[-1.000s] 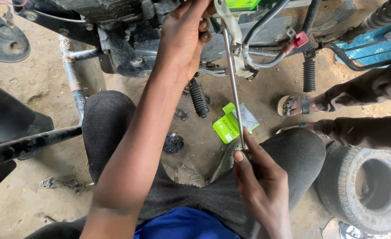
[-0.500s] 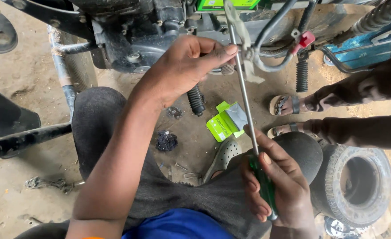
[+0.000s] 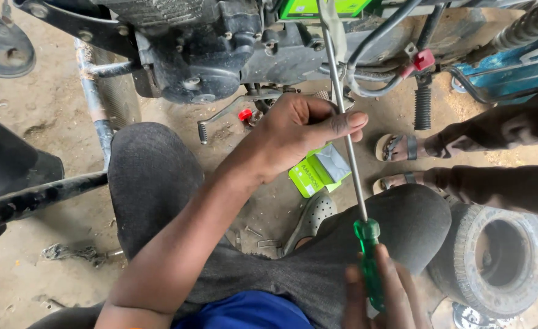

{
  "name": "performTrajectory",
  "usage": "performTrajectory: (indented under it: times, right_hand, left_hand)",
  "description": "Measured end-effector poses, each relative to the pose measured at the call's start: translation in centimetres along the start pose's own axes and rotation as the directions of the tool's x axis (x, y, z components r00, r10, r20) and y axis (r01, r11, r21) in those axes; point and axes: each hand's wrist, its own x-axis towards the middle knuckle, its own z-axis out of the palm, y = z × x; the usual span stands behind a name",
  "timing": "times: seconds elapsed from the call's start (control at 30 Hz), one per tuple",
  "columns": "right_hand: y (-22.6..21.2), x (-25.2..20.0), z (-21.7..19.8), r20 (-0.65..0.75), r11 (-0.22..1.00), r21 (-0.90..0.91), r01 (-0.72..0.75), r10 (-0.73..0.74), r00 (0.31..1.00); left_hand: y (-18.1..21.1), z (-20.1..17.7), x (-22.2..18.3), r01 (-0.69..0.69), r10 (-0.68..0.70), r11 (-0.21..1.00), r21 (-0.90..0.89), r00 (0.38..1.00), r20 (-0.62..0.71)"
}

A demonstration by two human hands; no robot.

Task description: Installing a motorcycle battery into its slot and tightening the terminal connections with a screwdriver.

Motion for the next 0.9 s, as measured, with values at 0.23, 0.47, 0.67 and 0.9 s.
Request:
performTrajectory:
  times: [0.23, 0.47, 0.67, 0.9]
  right_hand:
    - [1.9, -1.1, 1.9, 0.016, 0.731, 0.533, -0.427, 0.496, 0.868]
    - [-1.0, -2.1, 3.9, -0.364, 0.982, -0.077, -0.175, 0.136, 0.922]
    - [5.8, -4.9, 2.2, -0.149, 0.732, 0.607, -0.309, 0.487, 0.861]
    - [0.3, 0.2, 1.0, 0.272, 0.242, 0.851, -0.466, 0.555, 0.786]
  left_hand:
    - [1.4, 0.3, -0.3, 0.047, -0.048, 0.995, -0.085, 0.999, -0.014]
    - [-0.4, 1.0, 0.1, -0.114, 0.114, 0.978, -0.176, 0.993, -0.009]
    - [1.0, 0.2, -0.3, 0.024, -0.006, 0.967, -0.254, 0.997, 0.071]
    - [-1.0, 0.6, -0.1, -0.037, 0.077, 0.948, -0.316, 0.991, 0.113]
